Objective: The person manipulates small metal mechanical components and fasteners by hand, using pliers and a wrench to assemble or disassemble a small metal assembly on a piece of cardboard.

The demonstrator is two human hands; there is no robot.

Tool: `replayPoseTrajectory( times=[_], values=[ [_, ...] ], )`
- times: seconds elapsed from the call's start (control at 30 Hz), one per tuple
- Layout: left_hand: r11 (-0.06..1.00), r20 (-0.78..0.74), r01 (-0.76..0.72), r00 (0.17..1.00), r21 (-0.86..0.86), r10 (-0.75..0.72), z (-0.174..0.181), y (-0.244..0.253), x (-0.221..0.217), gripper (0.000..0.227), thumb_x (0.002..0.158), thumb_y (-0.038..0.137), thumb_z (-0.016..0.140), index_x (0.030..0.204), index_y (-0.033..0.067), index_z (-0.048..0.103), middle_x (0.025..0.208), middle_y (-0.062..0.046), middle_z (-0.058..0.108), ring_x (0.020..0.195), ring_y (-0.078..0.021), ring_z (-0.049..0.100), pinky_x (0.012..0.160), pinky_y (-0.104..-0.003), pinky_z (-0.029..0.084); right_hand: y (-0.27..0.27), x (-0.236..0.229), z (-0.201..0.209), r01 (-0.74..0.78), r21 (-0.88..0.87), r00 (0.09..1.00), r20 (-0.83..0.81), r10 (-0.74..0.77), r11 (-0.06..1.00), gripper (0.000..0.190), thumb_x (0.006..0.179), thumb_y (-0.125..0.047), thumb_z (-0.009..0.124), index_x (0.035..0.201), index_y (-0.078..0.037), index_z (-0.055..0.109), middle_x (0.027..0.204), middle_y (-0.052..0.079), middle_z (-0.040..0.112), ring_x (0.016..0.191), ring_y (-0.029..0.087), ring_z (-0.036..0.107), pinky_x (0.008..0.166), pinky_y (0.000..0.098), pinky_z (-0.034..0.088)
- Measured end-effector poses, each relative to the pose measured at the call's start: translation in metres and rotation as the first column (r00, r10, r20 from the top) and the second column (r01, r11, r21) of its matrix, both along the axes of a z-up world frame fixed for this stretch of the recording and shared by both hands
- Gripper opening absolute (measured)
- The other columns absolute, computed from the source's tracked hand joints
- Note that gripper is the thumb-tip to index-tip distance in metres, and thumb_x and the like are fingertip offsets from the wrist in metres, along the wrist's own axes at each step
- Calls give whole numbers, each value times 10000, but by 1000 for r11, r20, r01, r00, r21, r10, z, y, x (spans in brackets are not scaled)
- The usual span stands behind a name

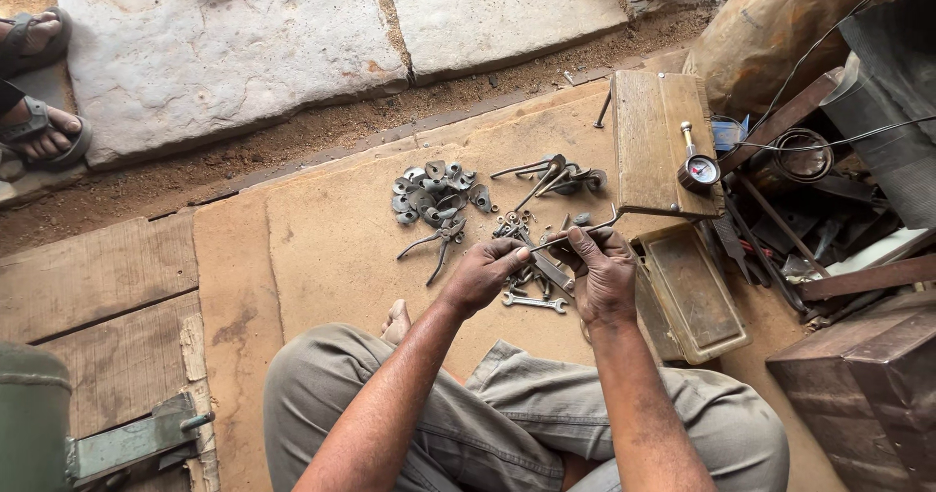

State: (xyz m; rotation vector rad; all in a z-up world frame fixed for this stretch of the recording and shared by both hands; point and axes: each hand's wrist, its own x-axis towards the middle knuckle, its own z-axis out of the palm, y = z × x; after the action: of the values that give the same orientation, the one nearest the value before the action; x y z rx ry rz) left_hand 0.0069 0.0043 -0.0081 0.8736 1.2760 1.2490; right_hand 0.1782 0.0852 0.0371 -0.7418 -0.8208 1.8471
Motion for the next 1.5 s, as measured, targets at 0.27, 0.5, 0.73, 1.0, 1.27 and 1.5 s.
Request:
replayPoseTrajectory(
  times=[0.27, 0.5, 0.73, 1.0, 1.27, 1.5],
  values=[
    [999, 44, 27, 999, -47, -25, 10, -4, -3, 300, 1023, 302, 625, 1132, 43, 729, 916, 8, 715, 830, -63, 617, 770, -243, 521, -4, 0, 10, -65, 32, 998, -1, 65, 997, 80, 999, -61, 651, 1051, -28, 702, 996, 160, 761, 952, 261, 760, 861, 405, 648],
    [1000, 136, -22, 991, 4, 22, -4, -1, -5, 246, 1046, 247, 655, 1087, 17, 735, 862, 23, 661, 781, -65, 562, 714, -243, 480, -8, -1, 16, -134, 18, 988, -76, 135, 991, 159, 998, -103, 615, 1121, -34, 688, 1098, 167, 746, 1036, 266, 752, 907, 411, 639],
    [1000, 26, -22, 999, -2, 22, 7, -2, -5, 264, 1021, 261, 651, 1084, 24, 749, 897, 11, 711, 814, -68, 605, 742, -242, 511, 1, -1, -9, -31, -134, 993, -121, 15, 991, 59, 999, -78, 709, 1056, -63, 711, 988, 109, 748, 933, 254, 745, 861, 440, 636],
    [999, 9, 15, 1000, -29, -15, 13, -4, -5, 301, 1020, 267, 646, 1160, 20, 744, 937, -5, 731, 834, -74, 621, 748, -247, 520, 1, 1, -4, -28, -34, 995, -102, 25, 999, 30, 965, -66, 722, 985, -45, 713, 950, 148, 770, 925, 266, 769, 876, 406, 642],
    [1000, 145, -17, 989, -21, 20, 4, -1, -6, 268, 1017, 177, 657, 1196, -10, 725, 975, -20, 736, 870, -70, 650, 789, -228, 550, -4, 2, 11, -27, 3, 999, -46, 27, 1000, 70, 1004, -70, 662, 1047, -30, 699, 993, 174, 768, 949, 266, 761, 871, 409, 646],
    [998, 163, 53, 985, -15, -50, 7, -2, -9, 304, 1008, 150, 658, 1275, 11, 702, 1019, -12, 738, 889, -59, 651, 799, -223, 551, -2, 5, 11, -27, 6, 998, -52, 27, 1000, 110, 1023, -53, 623, 1101, -20, 695, 1029, 164, 752, 991, 287, 758, 885, 435, 647]
  ],
)
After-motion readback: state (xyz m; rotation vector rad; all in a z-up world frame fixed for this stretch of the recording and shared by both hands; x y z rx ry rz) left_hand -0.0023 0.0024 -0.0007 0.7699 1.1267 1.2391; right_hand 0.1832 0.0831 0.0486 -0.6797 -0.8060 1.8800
